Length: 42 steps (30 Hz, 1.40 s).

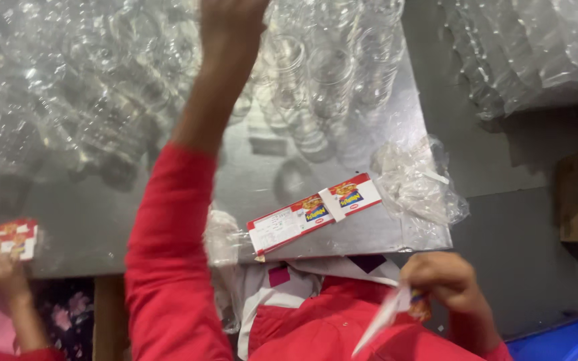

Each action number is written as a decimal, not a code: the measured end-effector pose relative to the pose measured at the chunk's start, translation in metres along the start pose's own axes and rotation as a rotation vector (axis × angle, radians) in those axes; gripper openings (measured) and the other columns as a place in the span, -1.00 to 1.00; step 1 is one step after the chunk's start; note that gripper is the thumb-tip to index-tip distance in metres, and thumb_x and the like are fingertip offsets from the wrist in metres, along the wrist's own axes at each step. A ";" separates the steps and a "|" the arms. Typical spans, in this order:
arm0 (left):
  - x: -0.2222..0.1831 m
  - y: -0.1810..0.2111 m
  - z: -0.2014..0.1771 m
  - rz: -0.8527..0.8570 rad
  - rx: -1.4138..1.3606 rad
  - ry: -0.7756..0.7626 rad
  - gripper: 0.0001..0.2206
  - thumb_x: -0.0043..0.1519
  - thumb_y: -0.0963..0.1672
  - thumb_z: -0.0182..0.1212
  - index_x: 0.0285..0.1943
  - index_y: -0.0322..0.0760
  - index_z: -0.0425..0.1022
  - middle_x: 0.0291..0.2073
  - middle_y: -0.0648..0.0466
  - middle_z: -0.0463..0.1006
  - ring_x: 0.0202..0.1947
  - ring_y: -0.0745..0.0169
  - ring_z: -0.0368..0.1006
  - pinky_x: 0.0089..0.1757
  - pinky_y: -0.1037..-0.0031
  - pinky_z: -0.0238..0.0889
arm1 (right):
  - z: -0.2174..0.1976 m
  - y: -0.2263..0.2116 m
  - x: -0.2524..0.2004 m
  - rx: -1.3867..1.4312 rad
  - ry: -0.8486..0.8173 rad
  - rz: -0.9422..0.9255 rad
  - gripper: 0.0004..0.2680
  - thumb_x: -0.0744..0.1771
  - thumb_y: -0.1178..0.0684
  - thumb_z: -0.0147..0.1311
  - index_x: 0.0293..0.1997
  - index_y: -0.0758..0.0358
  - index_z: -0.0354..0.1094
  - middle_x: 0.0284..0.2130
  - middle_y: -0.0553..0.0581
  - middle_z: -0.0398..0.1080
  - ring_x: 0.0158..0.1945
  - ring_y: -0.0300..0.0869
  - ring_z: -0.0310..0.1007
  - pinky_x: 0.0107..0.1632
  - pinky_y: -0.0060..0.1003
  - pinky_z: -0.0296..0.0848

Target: The person labels plastic bottles by hand. The person takes a sticker from a sheet, wraps it around a clear plastic bottle, and repeats the process with several bottles, placing some in a cardboard box.

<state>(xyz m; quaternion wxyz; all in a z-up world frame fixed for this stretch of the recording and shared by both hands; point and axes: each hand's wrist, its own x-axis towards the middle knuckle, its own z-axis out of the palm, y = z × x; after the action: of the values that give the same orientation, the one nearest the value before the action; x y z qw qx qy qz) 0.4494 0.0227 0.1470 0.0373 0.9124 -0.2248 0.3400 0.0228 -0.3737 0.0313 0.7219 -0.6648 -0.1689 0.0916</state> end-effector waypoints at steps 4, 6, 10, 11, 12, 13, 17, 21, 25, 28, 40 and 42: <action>-0.146 0.015 -0.140 -0.059 -0.337 -0.234 -0.73 0.17 -0.16 0.51 -0.02 -0.21 0.53 -0.50 0.13 0.52 -0.33 0.02 0.43 -0.22 0.17 0.17 | -0.001 0.027 0.014 0.332 0.508 -0.045 -0.86 0.31 0.33 0.17 -0.07 0.38 0.46 -0.18 0.19 0.52 -0.14 -0.21 0.55 -0.06 -0.35 0.54; -0.224 0.070 -0.142 -0.234 -0.917 -0.333 -0.71 0.17 -0.13 0.45 0.01 -0.25 0.50 -0.38 0.09 0.51 -0.36 0.20 0.43 -0.24 0.34 0.30 | 0.005 0.028 0.029 0.373 0.535 -0.042 -0.87 0.30 0.33 0.19 -0.10 0.36 0.46 -0.16 0.20 0.54 -0.13 -0.19 0.56 -0.04 -0.31 0.53; -0.340 0.149 -0.086 -0.507 -1.795 -0.747 -0.60 0.30 -0.10 0.32 0.26 -0.33 0.36 0.05 0.12 0.45 0.11 0.33 0.35 0.13 0.43 0.26 | 0.041 0.011 0.067 0.360 0.307 0.164 -0.88 0.26 0.31 0.27 -0.16 0.42 0.48 -0.20 0.14 0.52 -0.12 -0.22 0.52 -0.03 -0.34 0.47; -0.364 0.160 -0.074 -0.558 -1.931 -0.779 -0.54 0.29 -0.08 0.31 0.32 -0.33 0.30 0.11 0.15 0.42 0.16 0.37 0.31 0.16 0.46 0.22 | 0.054 0.004 0.074 0.366 0.152 0.230 -0.89 0.26 0.31 0.30 -0.20 0.47 0.50 -0.24 0.15 0.51 -0.14 -0.22 0.51 -0.07 -0.34 0.46; -0.385 0.165 -0.068 -0.611 -2.067 -0.807 -0.48 0.27 -0.07 0.29 0.37 -0.32 0.25 0.18 0.18 0.40 0.21 0.41 0.27 0.18 0.49 0.18 | 0.062 -0.004 0.080 0.287 0.046 0.370 -0.89 0.26 0.27 0.29 -0.20 0.45 0.53 -0.29 0.12 0.52 -0.17 -0.26 0.51 -0.10 -0.36 0.46; -0.400 0.165 -0.064 -0.657 -2.069 -0.852 -0.47 0.30 -0.05 0.31 0.38 -0.38 0.25 0.15 0.15 0.41 0.18 0.38 0.30 0.17 0.48 0.21 | 0.067 -0.010 0.091 0.206 -0.064 0.498 -0.88 0.25 0.24 0.27 -0.20 0.44 0.57 -0.33 0.09 0.54 -0.20 -0.30 0.52 -0.13 -0.39 0.46; -0.411 0.157 -0.060 -0.607 -2.254 -0.901 -0.30 0.28 0.04 0.37 0.47 -0.50 0.25 0.10 0.04 0.44 0.07 0.31 0.32 0.12 0.46 0.24 | 0.082 -0.016 0.117 -0.089 -0.426 0.546 -0.86 0.26 0.15 0.30 -0.15 0.34 0.62 -0.38 0.09 0.59 -0.28 -0.32 0.51 -0.24 -0.37 0.44; -0.397 0.148 -0.077 -0.316 -2.154 -0.953 -0.11 0.02 -0.05 0.57 0.48 -0.52 0.13 0.16 0.04 0.36 0.10 0.30 0.28 0.15 0.45 0.20 | 0.078 -0.013 0.125 -0.101 -0.496 0.476 -0.84 0.27 0.11 0.28 -0.13 0.32 0.59 -0.33 0.07 0.64 -0.22 -0.35 0.57 -0.17 -0.40 0.52; -0.386 0.151 -0.087 -0.332 -2.015 -0.992 -0.11 -0.03 -0.14 0.58 0.47 -0.54 0.12 0.16 0.01 0.36 0.13 0.26 0.29 0.15 0.43 0.21 | 0.074 -0.013 0.127 -0.133 -0.505 0.488 -0.85 0.28 0.11 0.27 -0.14 0.31 0.59 -0.35 0.06 0.64 -0.26 -0.36 0.56 -0.22 -0.39 0.51; -0.383 0.153 -0.091 -0.373 -1.982 -1.005 -0.13 -0.03 -0.17 0.59 0.47 -0.53 0.14 0.13 0.01 0.38 0.11 0.26 0.30 0.13 0.43 0.23 | 0.074 -0.014 0.128 -0.184 -0.502 0.475 -0.86 0.27 0.13 0.28 -0.14 0.30 0.60 -0.37 0.07 0.63 -0.29 -0.34 0.54 -0.25 -0.38 0.49; -0.382 0.156 -0.091 -0.438 -1.941 -1.000 -0.23 0.05 -0.24 0.54 0.45 -0.48 0.19 0.11 -0.01 0.45 0.12 0.28 0.38 0.10 0.41 0.33 | 0.067 -0.015 0.128 -0.292 -0.483 0.349 -0.86 0.26 0.14 0.30 -0.14 0.26 0.62 -0.33 0.03 0.57 -0.22 -0.26 0.49 -0.18 -0.33 0.42; -0.388 0.156 -0.086 -0.456 -1.978 -0.960 -0.25 0.06 -0.28 0.54 0.45 -0.47 0.21 0.11 -0.03 0.45 0.13 0.26 0.38 0.10 0.37 0.34 | 0.066 -0.012 0.124 -0.236 -0.446 0.226 -0.83 0.25 0.16 0.31 -0.11 0.27 0.60 -0.21 0.06 0.51 -0.07 -0.23 0.46 -0.02 -0.31 0.41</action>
<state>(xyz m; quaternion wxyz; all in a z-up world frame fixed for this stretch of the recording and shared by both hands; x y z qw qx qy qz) 0.0706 0.0507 -0.0472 0.7161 0.5379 -0.2146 -0.3896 0.1125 -0.2694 0.0625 0.5694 -0.7224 -0.2579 0.2956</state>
